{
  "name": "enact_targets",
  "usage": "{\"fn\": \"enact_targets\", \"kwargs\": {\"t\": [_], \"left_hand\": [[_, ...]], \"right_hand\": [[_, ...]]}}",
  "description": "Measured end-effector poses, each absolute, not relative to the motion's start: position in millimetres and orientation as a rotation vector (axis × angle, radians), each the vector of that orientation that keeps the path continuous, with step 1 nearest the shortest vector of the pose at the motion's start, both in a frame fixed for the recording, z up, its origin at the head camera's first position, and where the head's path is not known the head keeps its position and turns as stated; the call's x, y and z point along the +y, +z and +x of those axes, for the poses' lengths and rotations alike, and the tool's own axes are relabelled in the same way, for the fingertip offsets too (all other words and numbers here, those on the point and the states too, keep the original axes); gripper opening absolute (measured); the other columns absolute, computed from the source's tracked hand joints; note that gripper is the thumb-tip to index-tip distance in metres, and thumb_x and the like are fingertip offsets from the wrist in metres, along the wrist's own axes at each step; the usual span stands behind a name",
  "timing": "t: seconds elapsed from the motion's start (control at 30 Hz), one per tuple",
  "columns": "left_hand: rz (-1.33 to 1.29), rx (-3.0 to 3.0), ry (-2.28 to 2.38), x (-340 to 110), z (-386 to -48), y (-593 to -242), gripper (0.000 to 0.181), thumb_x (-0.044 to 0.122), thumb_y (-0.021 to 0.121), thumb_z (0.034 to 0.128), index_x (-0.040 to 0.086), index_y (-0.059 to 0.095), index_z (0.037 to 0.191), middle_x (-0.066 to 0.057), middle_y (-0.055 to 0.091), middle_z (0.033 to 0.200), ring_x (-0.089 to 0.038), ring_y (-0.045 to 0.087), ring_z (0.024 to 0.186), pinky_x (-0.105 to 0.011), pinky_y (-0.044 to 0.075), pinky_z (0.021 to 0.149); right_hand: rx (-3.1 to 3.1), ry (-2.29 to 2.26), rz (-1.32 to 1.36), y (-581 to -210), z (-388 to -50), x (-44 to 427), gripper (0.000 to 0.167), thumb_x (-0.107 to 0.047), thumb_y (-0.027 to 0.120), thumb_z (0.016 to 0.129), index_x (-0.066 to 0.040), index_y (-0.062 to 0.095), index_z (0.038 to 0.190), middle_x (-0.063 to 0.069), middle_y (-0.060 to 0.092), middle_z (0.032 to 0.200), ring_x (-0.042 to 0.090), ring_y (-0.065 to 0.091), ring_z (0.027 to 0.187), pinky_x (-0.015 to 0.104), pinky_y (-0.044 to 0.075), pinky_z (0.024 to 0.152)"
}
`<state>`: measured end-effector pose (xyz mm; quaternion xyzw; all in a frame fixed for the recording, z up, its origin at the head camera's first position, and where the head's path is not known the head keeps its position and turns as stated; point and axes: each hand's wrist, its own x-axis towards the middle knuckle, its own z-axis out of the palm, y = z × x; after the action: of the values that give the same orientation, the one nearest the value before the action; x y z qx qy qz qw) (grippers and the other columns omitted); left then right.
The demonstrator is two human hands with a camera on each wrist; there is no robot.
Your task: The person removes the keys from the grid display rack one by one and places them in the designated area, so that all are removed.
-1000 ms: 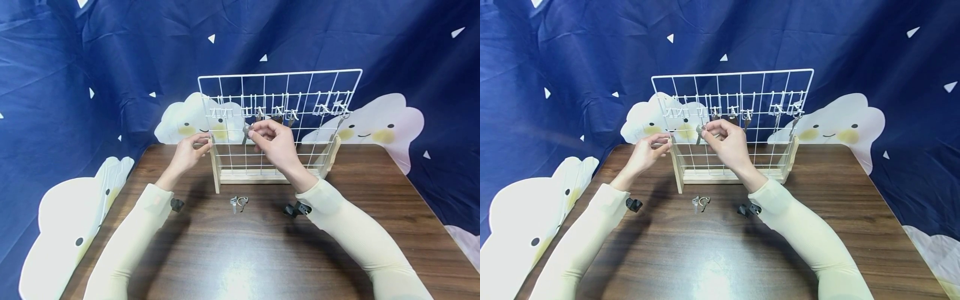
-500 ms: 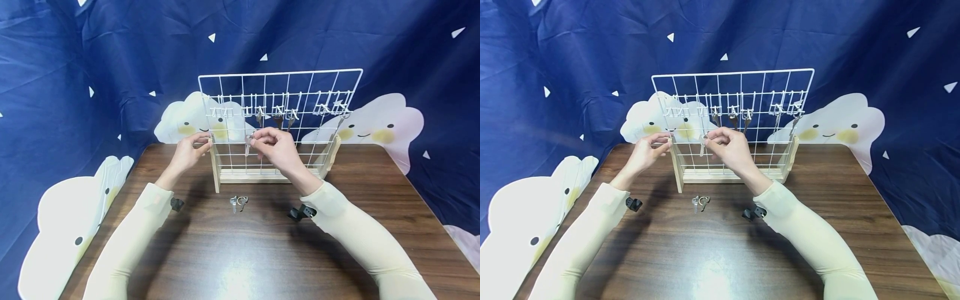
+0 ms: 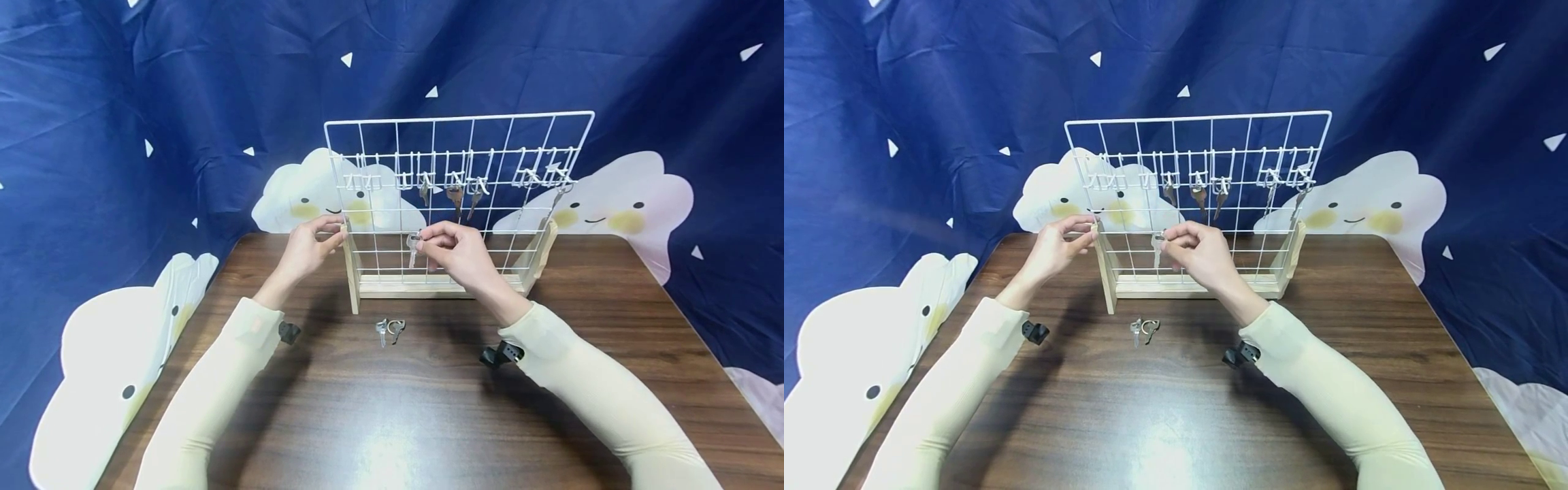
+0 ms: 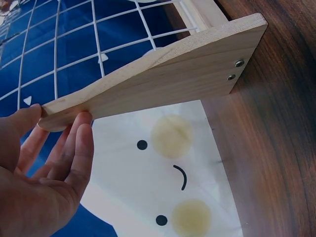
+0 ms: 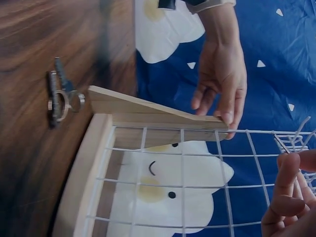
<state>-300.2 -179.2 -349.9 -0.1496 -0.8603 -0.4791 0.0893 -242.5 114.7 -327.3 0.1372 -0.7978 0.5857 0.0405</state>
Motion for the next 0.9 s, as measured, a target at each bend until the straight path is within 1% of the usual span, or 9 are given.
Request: {"fn": "enact_targets", "kwargs": {"t": [0.1,0.17,0.23,0.3,0.4,0.5,0.67,0.8,0.9], "left_hand": [[-0.444,-2.563,-1.425,-178.9,-300.3,-349.4,0.035,0.022,0.071,0.0944,0.010,0.067,0.128,-0.021,0.071,0.119,-0.036,0.074,0.096,-0.047,0.064,0.080],[-0.443,-2.563,-1.423,-178.8,-300.2,-349.1,0.035,0.022,0.071,0.0944,0.010,0.067,0.128,-0.021,0.071,0.119,-0.036,0.075,0.096,-0.046,0.064,0.080],[-0.443,-2.564,-1.423,-178.6,-300.0,-348.7,0.035,0.022,0.071,0.0944,0.010,0.067,0.128,-0.021,0.071,0.119,-0.035,0.075,0.096,-0.047,0.064,0.080],[-0.439,-2.563,-1.426,-178.5,-299.7,-348.7,0.035,0.022,0.071,0.0945,0.011,0.067,0.127,-0.021,0.071,0.120,-0.035,0.075,0.096,-0.047,0.064,0.081],[-0.439,-2.562,-1.429,-178.3,-299.7,-348.8,0.035,0.021,0.070,0.0946,0.010,0.066,0.128,-0.021,0.071,0.120,-0.035,0.075,0.096,-0.049,0.063,0.082],[-0.438,-2.559,-1.429,-178.2,-299.6,-349.1,0.035,0.021,0.070,0.0945,0.010,0.066,0.128,-0.022,0.071,0.119,-0.035,0.075,0.095,-0.050,0.063,0.082],[-0.435,-2.569,-1.426,-178.0,-298.5,-348.7,0.036,0.021,0.070,0.0947,0.010,0.066,0.128,-0.021,0.071,0.119,-0.035,0.075,0.096,-0.049,0.063,0.082],[-0.428,-2.575,-1.426,-177.6,-297.9,-347.8,0.036,0.021,0.070,0.0946,0.011,0.066,0.128,-0.021,0.071,0.119,-0.034,0.075,0.096,-0.048,0.064,0.082],[-0.422,-2.577,-1.433,-177.5,-298.0,-347.3,0.035,0.021,0.071,0.0944,0.011,0.066,0.127,-0.020,0.072,0.119,-0.034,0.075,0.096,-0.045,0.064,0.081]], "right_hand": [[-2.470,1.806,0.415,-334.1,-242.5,117.2,0.021,-0.021,0.074,0.089,-0.008,0.070,0.105,-0.011,0.073,0.074,0.026,0.068,0.061,0.022,0.044,0.048],[-2.472,1.834,0.410,-338.2,-242.7,118.5,0.020,-0.020,0.074,0.089,-0.008,0.070,0.105,-0.011,0.074,0.077,0.026,0.067,0.061,0.022,0.047,0.050],[-2.474,1.851,0.408,-342.1,-243.4,119.8,0.020,-0.019,0.074,0.089,-0.007,0.069,0.104,-0.008,0.075,0.079,0.022,0.066,0.058,0.022,0.046,0.049],[-2.479,1.851,0.404,-345.2,-244.0,120.8,0.019,-0.018,0.073,0.089,-0.007,0.069,0.104,-0.002,0.077,0.081,0.019,0.065,0.057,0.022,0.044,0.049],[-2.492,1.848,0.401,-348.2,-244.2,121.6,0.021,-0.018,0.074,0.089,-0.005,0.069,0.105,0.008,0.077,0.086,0.022,0.064,0.057,0.022,0.042,0.049],[-2.495,1.881,0.400,-350.6,-244.1,121.6,0.023,-0.017,0.073,0.089,-0.003,0.068,0.106,0.012,0.078,0.087,0.021,0.064,0.056,0.021,0.043,0.050],[-2.492,1.957,0.394,-355.7,-244.2,121.5,0.024,-0.013,0.073,0.089,0.001,0.068,0.107,0.009,0.078,0.083,0.013,0.061,0.053,0.020,0.040,0.049],[-2.519,1.977,0.392,-362.3,-244.9,123.0,0.025,-0.013,0.073,0.089,0.002,0.068,0.108,0.009,0.078,0.083,0.015,0.061,0.053,0.020,0.038,0.048],[-2.548,1.985,0.385,-367.6,-245.6,123.8,0.026,-0.014,0.073,0.089,0.003,0.067,0.109,0.005,0.077,0.080,0.017,0.063,0.055,0.019,0.038,0.048]]}}
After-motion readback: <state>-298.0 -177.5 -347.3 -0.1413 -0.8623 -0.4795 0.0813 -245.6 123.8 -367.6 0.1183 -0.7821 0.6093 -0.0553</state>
